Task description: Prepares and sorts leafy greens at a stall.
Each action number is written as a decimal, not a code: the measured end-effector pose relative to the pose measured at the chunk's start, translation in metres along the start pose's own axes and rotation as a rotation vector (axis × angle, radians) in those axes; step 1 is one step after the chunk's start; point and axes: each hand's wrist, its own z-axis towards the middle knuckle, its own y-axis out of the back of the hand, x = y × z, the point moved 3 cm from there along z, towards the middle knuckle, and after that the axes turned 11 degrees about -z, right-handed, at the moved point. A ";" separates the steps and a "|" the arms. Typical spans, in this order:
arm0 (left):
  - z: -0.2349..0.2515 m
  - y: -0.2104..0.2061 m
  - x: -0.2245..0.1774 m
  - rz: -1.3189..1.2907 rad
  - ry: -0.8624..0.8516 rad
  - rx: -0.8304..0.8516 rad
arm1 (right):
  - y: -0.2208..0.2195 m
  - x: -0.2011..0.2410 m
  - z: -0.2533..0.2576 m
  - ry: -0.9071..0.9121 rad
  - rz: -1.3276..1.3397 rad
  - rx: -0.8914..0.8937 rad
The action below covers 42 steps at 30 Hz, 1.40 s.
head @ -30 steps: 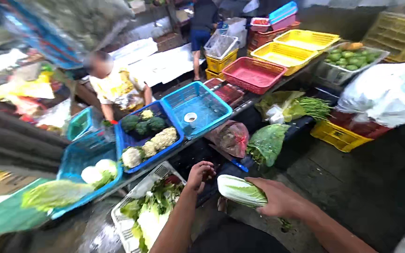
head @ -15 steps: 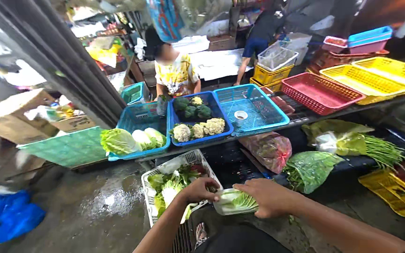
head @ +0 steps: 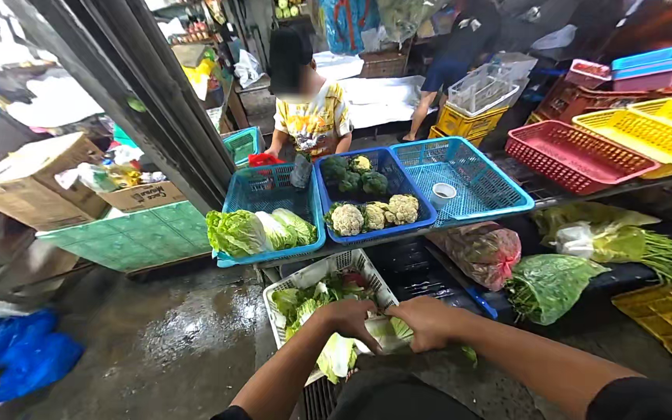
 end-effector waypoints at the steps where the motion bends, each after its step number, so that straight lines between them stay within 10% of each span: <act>1: 0.001 0.001 0.008 -0.005 0.029 -0.019 | -0.005 -0.009 -0.001 -0.027 0.052 -0.023; 12: 0.076 -0.108 0.010 -1.313 -0.085 -0.371 | -0.120 -0.100 -0.023 -0.048 1.039 -0.228; 19: 0.104 -0.118 -0.119 -0.478 -0.421 -0.621 | -0.149 -0.137 -0.060 -0.279 1.260 -0.450; 25: 0.120 -0.123 -0.249 -0.045 -0.768 -0.478 | -0.179 -0.176 -0.092 0.083 1.292 -0.552; 30: 0.095 -0.127 -0.192 -0.612 -0.653 -0.797 | -0.150 -0.179 -0.166 0.169 1.689 -0.529; 35: 0.109 -0.154 -0.182 -1.266 -0.510 -0.653 | -0.132 -0.172 -0.164 0.266 1.766 -0.530; 42: 0.041 -0.117 -0.186 -0.442 -0.391 -1.058 | -0.102 -0.155 -0.148 0.199 1.772 -0.317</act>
